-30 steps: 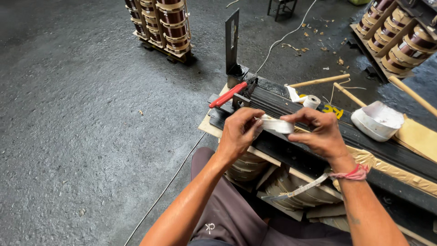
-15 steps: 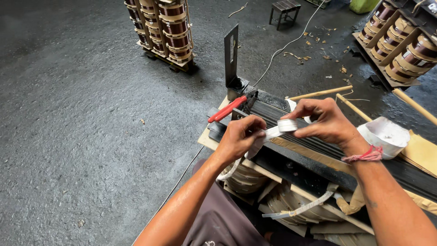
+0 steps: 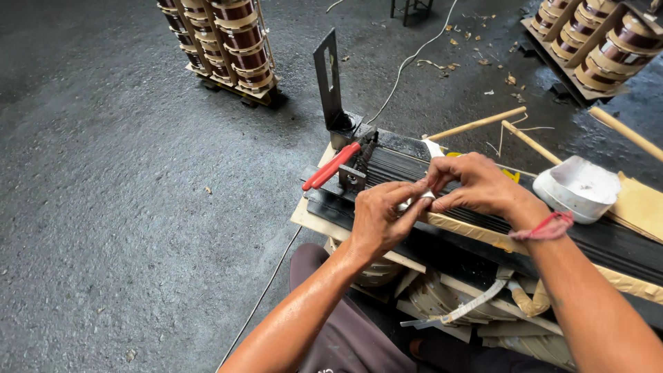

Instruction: The person sits on the floor and wraps a white tape around a long black rod clamped in a jig. They repeatedly wind the tape along the rod's length, adjusting the roll and smoothing the tape as they progress.

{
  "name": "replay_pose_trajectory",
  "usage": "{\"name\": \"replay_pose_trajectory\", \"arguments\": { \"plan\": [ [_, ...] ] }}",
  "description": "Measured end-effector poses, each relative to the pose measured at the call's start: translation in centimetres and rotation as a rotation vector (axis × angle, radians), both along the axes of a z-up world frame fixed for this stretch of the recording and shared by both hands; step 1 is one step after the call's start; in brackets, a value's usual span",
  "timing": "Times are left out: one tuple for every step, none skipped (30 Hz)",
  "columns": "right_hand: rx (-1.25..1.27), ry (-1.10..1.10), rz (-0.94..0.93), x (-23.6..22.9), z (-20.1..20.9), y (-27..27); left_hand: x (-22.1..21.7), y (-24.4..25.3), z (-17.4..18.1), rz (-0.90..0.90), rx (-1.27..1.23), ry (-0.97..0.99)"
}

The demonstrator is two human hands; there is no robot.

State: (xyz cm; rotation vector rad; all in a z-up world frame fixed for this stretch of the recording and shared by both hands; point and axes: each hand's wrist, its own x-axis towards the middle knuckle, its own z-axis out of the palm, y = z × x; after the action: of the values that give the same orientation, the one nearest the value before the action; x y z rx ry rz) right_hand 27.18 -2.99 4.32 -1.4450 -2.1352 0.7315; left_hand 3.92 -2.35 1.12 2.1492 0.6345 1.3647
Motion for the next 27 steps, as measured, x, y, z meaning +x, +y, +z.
{"name": "replay_pose_trajectory", "arguments": {
  "plan": [
    [0.119,-0.236,-0.039,-0.2,1.5,-1.1,0.1,0.1,0.0,0.001,-0.019,0.025],
    [0.31,-0.246,-0.184,-0.6,2.5,-3.3,0.3,0.3,0.1,0.001,-0.038,0.05],
    [0.492,-0.256,-0.327,-1.6,2.5,-6.2,0.3,0.2,-0.1,0.004,-0.065,0.076],
    [0.557,-0.031,-0.594,-3.7,1.4,-8.8,0.2,0.1,-0.3,0.007,-0.038,0.1],
    [0.622,0.204,-0.852,-6.1,-0.4,-11.3,0.1,0.1,-0.3,0.015,-0.002,0.123],
    [0.61,0.682,-0.86,-8.8,-2.9,-12.8,0.0,0.2,-0.2,0.023,0.034,0.146],
    [0.585,1.157,-0.832,-10.9,-5.8,-12.9,0.2,0.5,-0.1,0.024,0.045,0.142],
    [0.529,1.027,-0.884,-12.6,-8.8,-11.9,0.4,0.8,0.1,0.024,0.057,0.138],
    [0.455,0.898,-0.941,-14.0,-11.6,-11.6,-0.1,0.5,0.1,0.023,0.052,0.145],
    [0.465,1.014,-0.856,-14.2,-14.0,-10.7,-0.4,0.2,0.0,0.035,0.042,0.187],
    [0.488,1.124,-0.774,-13.4,-15.8,-8.7,0.0,0.4,-0.1,0.034,0.04,0.224],
    [0.478,1.146,-0.73,-12.4,-17.2,-7.4,0.4,0.6,-0.1,0.034,0.038,0.261],
    [0.46,1.17,-0.678,-11.9,-18.0,-6.3,0.3,0.7,-0.1,0.048,0.046,0.304],
    [0.363,1.234,-0.632,-11.6,-18.4,-5.4,0.1,0.7,0.0,0.062,0.054,0.347],
    [0.267,1.292,-0.583,-11.1,-18.5,-4.5,0.1,0.8,0.0,0.076,0.062,0.388],
    [0.17,1.348,-0.531,-10.7,-18.5,-3.9,0.1,0.9,0.0,0.063,0.062,0.395],
    [0.151,1.358,-0.554,-10.4,-18.1,-3.6,0.1,1.0,0.1,0.055,0.062,0.395],
    [0.132,1.367,-0.576,-10.3,-17.7,-3.4,0.1,1.0,0.2,0.048,0.063,0.395],
    [0.104,1.376,-0.6,-10.6,-17.6,-3.7,0.1,0.8,0.1,0.047,0.09,0.397],
    [0.159,1.355,-0.588,-10.8,-17.6,-4.0,0.1,0.7,0.0,0.046,0.118,0.398],
    [0.212,1.333,-0.571,-11.1,-17.5,-4.3,0.0,0.6,0.0,0.048,0.145,0.399],
    [0.265,1.311,-0.553,-11.5,-17.5,-4.6,-0.1,0.5,0.0,0.048,0.126,0.42],
    [0.266,1.361,-0.623,-12.0,-17.4,-4.7,-0.1,0.6,0.1,0.048,0.109,0.44],
    [0.268,1.411,-0.695,-12.5,-17.4,-4.9,-0.2,0.5,0.1,0.047,0.092,0.46],
    [0.267,1.457,-0.767,-13.2,-17.3,-5.1,-0.4,0.2,0.1,0.047,0.15,0.34],
    [0.254,1.498,-0.842,-14.3,-17.4,-5.5,-0.6,-0.1,0.1,0.046,0.21,0.22],
    [0.243,1.538,-0.916,-15.5,-17.4,-5.8,-0.9,-0.4,0.1,0.047,0.273,0.1]
  ]
}}
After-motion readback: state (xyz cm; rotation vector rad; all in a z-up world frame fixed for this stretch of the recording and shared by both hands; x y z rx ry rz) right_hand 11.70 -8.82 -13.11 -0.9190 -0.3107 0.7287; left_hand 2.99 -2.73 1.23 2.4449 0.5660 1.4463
